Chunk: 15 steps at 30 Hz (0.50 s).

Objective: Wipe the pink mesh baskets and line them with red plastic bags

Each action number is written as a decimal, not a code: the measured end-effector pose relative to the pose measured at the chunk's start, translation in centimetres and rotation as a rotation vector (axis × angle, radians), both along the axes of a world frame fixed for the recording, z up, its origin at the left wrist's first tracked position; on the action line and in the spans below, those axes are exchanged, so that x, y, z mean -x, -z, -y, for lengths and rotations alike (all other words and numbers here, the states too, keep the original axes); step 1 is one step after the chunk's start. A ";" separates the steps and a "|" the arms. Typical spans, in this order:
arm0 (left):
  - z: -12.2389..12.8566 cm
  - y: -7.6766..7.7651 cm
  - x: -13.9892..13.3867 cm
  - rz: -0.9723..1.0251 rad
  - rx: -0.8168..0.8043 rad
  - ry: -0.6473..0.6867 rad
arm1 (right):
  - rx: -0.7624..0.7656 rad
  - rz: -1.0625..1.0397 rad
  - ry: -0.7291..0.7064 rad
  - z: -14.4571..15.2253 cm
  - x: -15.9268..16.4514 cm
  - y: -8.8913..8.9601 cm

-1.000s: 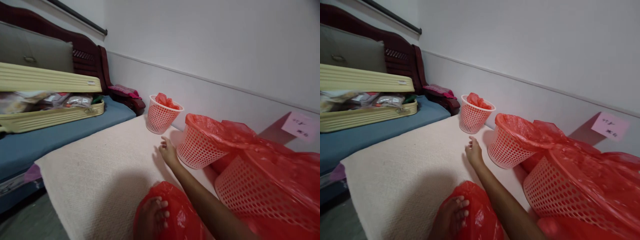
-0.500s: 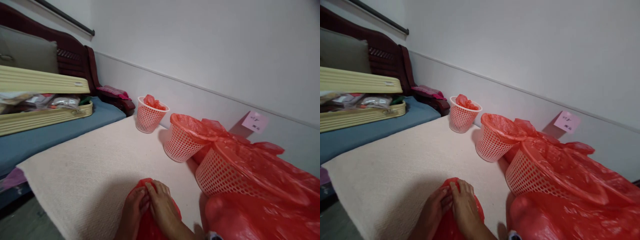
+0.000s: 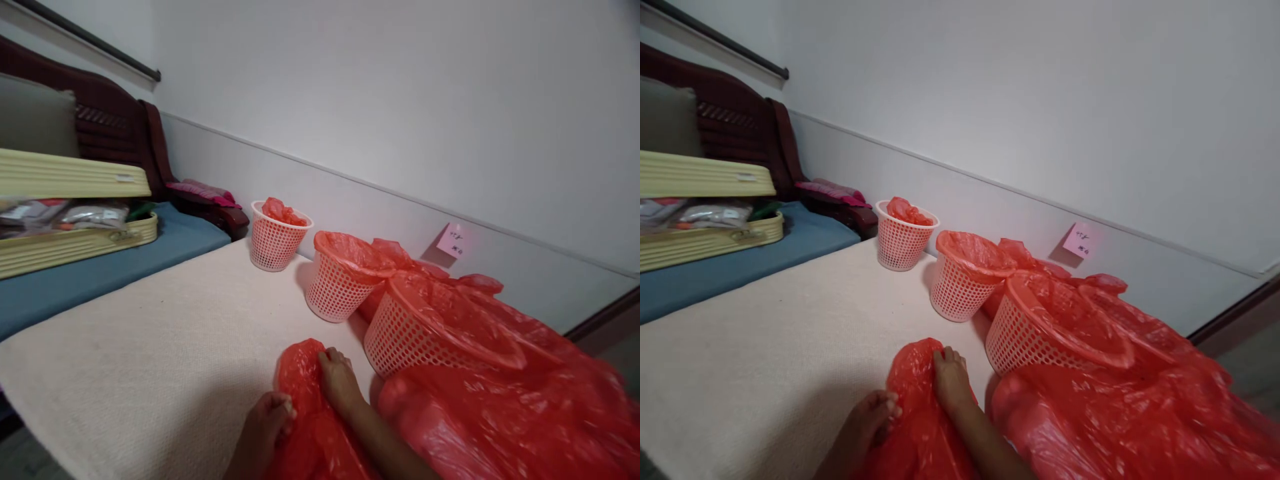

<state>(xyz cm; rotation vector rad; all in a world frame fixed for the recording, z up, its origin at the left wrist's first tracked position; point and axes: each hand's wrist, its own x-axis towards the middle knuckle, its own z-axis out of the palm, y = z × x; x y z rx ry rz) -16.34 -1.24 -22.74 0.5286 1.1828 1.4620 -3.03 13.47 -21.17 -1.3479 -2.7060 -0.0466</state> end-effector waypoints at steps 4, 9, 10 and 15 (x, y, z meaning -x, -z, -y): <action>0.1 1.2 -2.1 -0.342 0.012 0.101 | 0.007 -0.072 -0.027 1.2 -0.1 -1.8; 0.5 2.3 -2.9 -0.467 0.021 0.111 | 0.030 -0.231 -0.091 3.7 0.7 -2.7; 0.6 2.2 -3.0 -0.441 0.006 0.111 | 0.037 -0.229 -0.088 4.1 0.8 -2.2; 1.4 0.8 -3.7 -0.366 0.028 0.156 | 0.060 -0.156 -0.033 4.7 0.7 2.7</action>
